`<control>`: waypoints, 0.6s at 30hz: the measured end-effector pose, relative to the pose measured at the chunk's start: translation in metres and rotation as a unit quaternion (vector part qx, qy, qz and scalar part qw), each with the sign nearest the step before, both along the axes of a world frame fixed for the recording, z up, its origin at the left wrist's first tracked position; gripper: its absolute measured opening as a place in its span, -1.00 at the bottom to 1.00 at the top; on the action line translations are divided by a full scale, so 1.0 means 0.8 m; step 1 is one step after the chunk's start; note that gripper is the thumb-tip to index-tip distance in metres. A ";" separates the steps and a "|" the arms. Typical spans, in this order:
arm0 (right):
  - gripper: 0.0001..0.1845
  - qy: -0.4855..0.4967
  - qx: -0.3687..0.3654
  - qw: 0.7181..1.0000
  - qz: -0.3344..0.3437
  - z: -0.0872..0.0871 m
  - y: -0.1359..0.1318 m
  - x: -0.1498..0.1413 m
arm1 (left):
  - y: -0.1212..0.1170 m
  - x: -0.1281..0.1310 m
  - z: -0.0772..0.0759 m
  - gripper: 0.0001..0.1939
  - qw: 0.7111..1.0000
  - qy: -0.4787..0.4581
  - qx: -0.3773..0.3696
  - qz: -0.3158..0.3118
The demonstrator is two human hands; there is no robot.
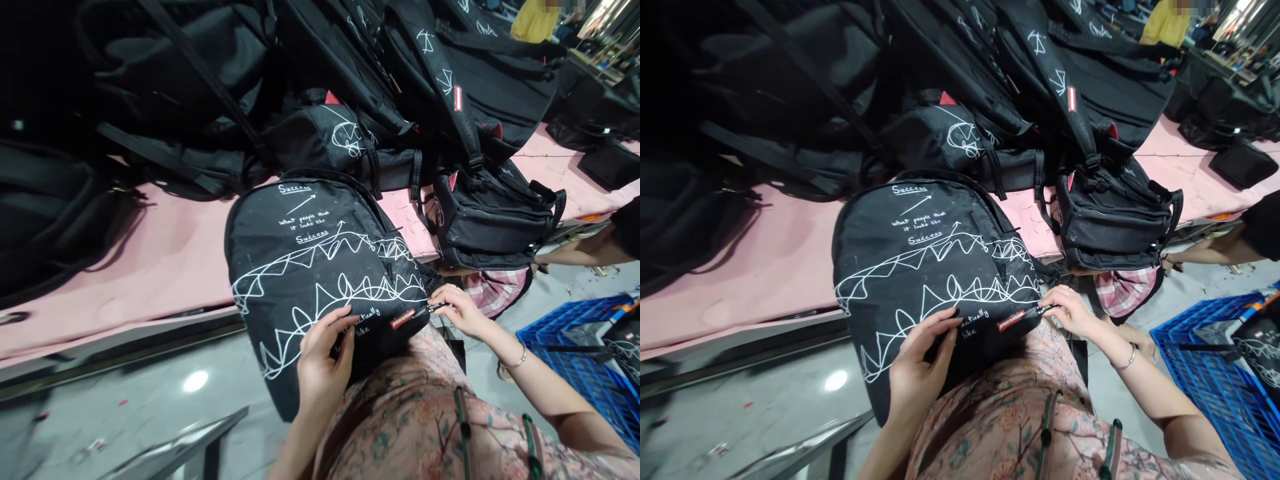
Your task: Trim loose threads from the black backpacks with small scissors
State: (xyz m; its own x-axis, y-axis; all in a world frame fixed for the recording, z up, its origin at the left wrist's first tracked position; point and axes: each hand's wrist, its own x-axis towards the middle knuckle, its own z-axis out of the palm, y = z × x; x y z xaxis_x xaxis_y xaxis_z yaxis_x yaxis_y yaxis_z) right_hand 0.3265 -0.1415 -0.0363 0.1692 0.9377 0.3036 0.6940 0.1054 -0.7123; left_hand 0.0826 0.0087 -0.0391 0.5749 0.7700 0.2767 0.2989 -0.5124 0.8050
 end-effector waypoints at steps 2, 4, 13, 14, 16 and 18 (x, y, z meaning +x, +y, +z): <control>-0.91 -0.012 0.000 1.000 0.020 0.004 0.005 -0.001 | 0.000 0.000 0.001 -0.83 1.000 -0.005 0.000 0.001; -0.90 -0.023 0.003 0.999 0.036 0.008 0.011 -0.002 | -0.001 0.000 0.003 -0.83 1.000 -0.010 -0.002 0.005; -0.85 -0.051 0.002 0.995 0.081 0.013 0.025 -0.012 | -0.001 -0.002 0.007 -0.82 1.000 -0.006 0.006 0.020; -0.85 -0.055 0.000 0.995 0.088 0.014 0.027 -0.013 | -0.001 -0.002 0.007 -0.82 1.000 -0.005 0.008 0.019; -0.84 -0.062 -0.005 0.993 0.102 0.017 0.030 -0.016 | -0.001 -0.002 0.006 -0.82 1.000 -0.006 0.013 0.015; -0.83 -0.069 -0.015 0.991 0.115 0.019 0.034 -0.018 | -0.001 -0.003 0.006 -0.82 1.000 -0.011 0.020 0.012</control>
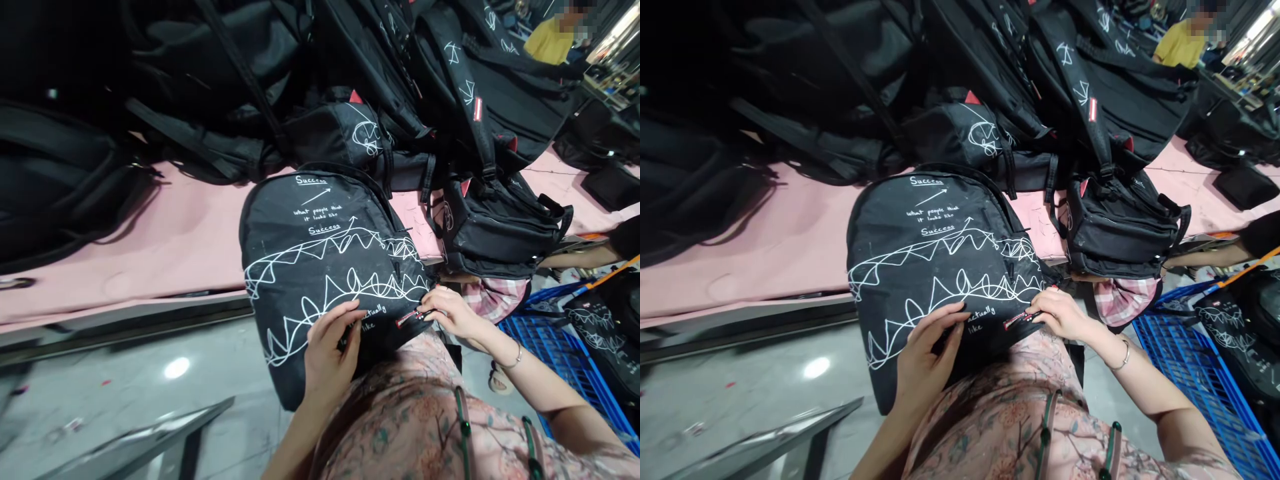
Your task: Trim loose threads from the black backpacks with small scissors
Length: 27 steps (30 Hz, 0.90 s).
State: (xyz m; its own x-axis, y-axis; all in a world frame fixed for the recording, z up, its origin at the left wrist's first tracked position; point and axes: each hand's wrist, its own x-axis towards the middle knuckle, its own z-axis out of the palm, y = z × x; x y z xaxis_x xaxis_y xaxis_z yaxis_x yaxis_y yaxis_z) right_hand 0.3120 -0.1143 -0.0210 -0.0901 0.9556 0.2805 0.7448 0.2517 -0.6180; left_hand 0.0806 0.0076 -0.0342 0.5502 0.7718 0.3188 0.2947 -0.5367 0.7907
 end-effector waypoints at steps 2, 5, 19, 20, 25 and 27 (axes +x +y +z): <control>-0.83 -0.008 -0.013 1.000 0.009 0.002 0.003 -0.001 | 0.000 0.000 -0.001 -0.82 1.000 -0.005 0.006 0.001; -0.82 -0.009 -0.024 1.000 0.014 0.004 0.005 -0.001 | 0.000 -0.001 -0.001 -0.82 1.000 -0.011 0.010 0.002; -0.83 0.029 -0.043 0.997 -0.052 0.004 -0.004 -0.005 | 0.001 -0.002 -0.002 -0.80 1.000 -0.004 -0.009 0.004; -0.83 0.031 -0.055 0.997 -0.054 0.007 -0.005 -0.006 | 0.001 -0.002 -0.003 -0.80 1.000 -0.003 -0.009 0.004; -0.83 0.080 -0.094 0.990 -0.065 0.018 -0.004 -0.010 | 0.001 -0.003 -0.006 -0.81 1.000 -0.008 0.005 0.004; -0.85 0.147 -0.132 0.975 -0.106 0.020 -0.004 -0.003 | 0.001 -0.003 -0.006 -0.81 1.000 -0.013 0.008 0.003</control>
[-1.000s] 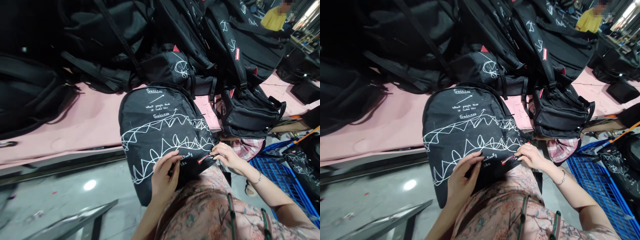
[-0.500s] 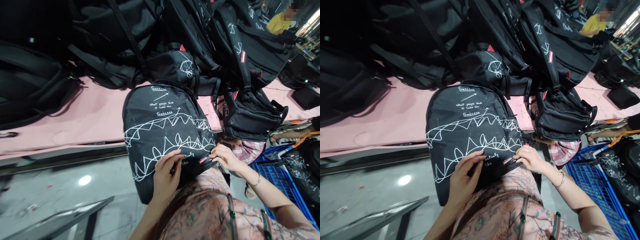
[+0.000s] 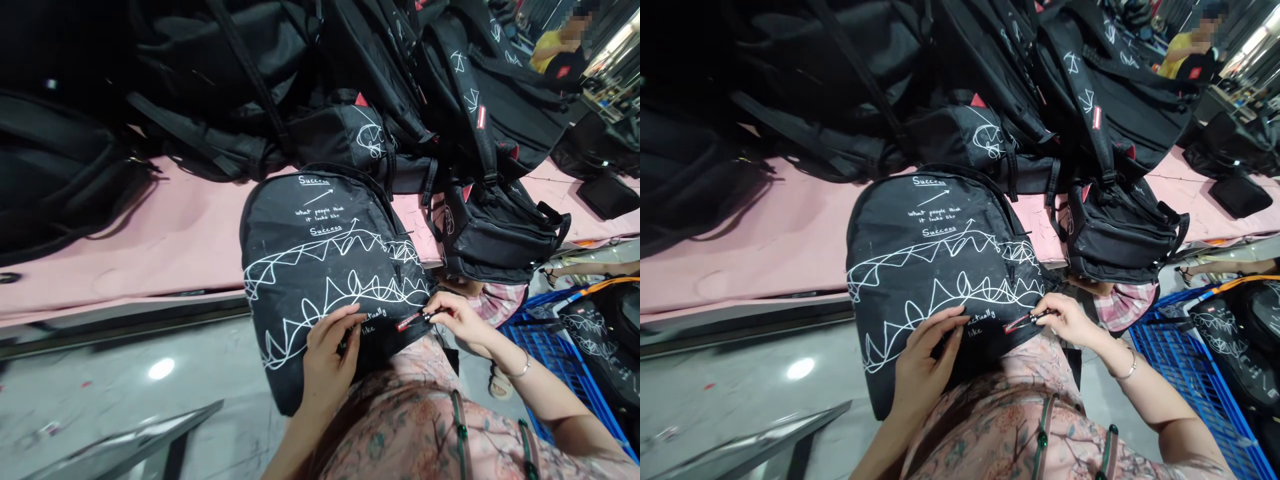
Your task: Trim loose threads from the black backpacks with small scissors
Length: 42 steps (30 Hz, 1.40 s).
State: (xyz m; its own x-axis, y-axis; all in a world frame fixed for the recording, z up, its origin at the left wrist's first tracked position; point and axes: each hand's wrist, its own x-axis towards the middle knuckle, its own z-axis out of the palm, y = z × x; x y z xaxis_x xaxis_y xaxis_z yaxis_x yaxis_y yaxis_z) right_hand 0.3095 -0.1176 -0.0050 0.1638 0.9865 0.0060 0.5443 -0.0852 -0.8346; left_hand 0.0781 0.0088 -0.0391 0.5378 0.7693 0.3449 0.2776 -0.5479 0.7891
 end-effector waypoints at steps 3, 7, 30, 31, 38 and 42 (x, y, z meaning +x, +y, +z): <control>-0.82 0.054 -0.099 0.993 -0.042 0.004 0.000 0.020 | 0.000 0.000 0.001 -0.81 1.000 -0.001 0.004 -0.003; -0.80 0.071 -0.188 0.979 -0.028 0.013 0.004 0.042 | 0.001 0.002 0.002 -0.82 1.000 0.003 0.018 -0.003; -0.83 0.039 -0.228 0.973 0.022 0.018 0.026 0.045 | 0.002 0.001 0.000 -0.81 1.000 -0.010 0.015 -0.002; -0.84 0.040 -0.227 0.973 0.023 0.019 0.027 0.042 | 0.001 0.001 0.001 -0.81 1.000 -0.008 0.013 -0.001; -0.87 0.025 -0.223 0.974 0.023 0.017 0.036 0.023 | 0.001 0.001 0.004 -0.81 1.000 -0.011 0.000 0.002; -0.89 0.025 -0.226 0.973 0.033 0.013 0.040 0.016 | 0.001 0.000 0.004 -0.82 1.000 -0.010 0.004 0.000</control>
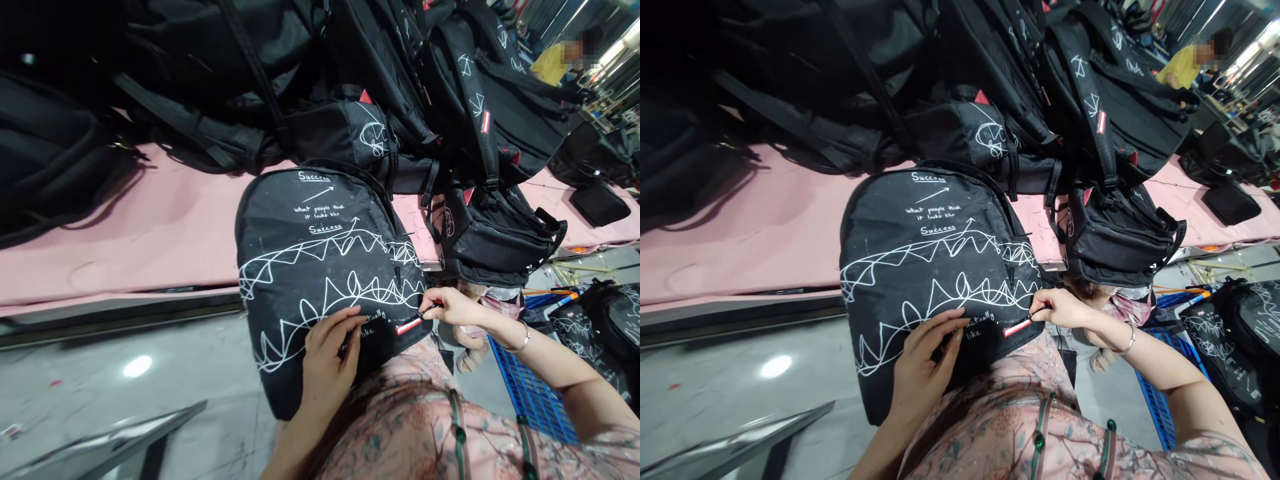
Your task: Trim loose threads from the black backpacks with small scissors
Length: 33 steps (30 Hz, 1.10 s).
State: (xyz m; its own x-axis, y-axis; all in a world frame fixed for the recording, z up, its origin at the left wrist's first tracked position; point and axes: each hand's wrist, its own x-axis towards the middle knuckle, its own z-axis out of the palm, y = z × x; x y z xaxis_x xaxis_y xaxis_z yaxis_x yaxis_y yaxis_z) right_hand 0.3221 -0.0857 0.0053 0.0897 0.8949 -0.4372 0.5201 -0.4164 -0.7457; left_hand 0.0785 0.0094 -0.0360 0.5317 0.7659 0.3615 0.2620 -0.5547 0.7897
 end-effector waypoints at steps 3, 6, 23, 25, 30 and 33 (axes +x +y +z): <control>-0.90 -0.007 0.002 1.000 0.003 -0.002 0.002 -0.006 | 0.000 0.000 -0.002 -0.82 1.000 -0.001 0.000 0.000; -0.92 -0.020 0.018 1.000 0.016 -0.001 0.004 -0.011 | 0.000 0.000 -0.003 -0.82 1.000 0.000 0.003 -0.001; -0.92 -0.014 0.080 0.996 -0.022 0.007 0.004 -0.028 | 0.003 -0.004 -0.007 -0.79 0.999 0.007 0.044 -0.004; -0.88 0.063 0.116 0.988 -0.077 0.002 0.007 -0.019 | 0.005 -0.008 -0.007 -0.78 0.998 0.016 0.057 -0.004; -0.68 0.135 0.187 0.935 -0.271 -0.044 0.010 0.022 | 0.004 -0.009 -0.014 -0.45 0.963 0.151 0.215 -0.059; -0.61 0.129 0.199 0.914 -0.331 -0.086 0.013 0.034 | 0.001 -0.001 -0.026 -0.12 0.910 0.229 0.337 -0.075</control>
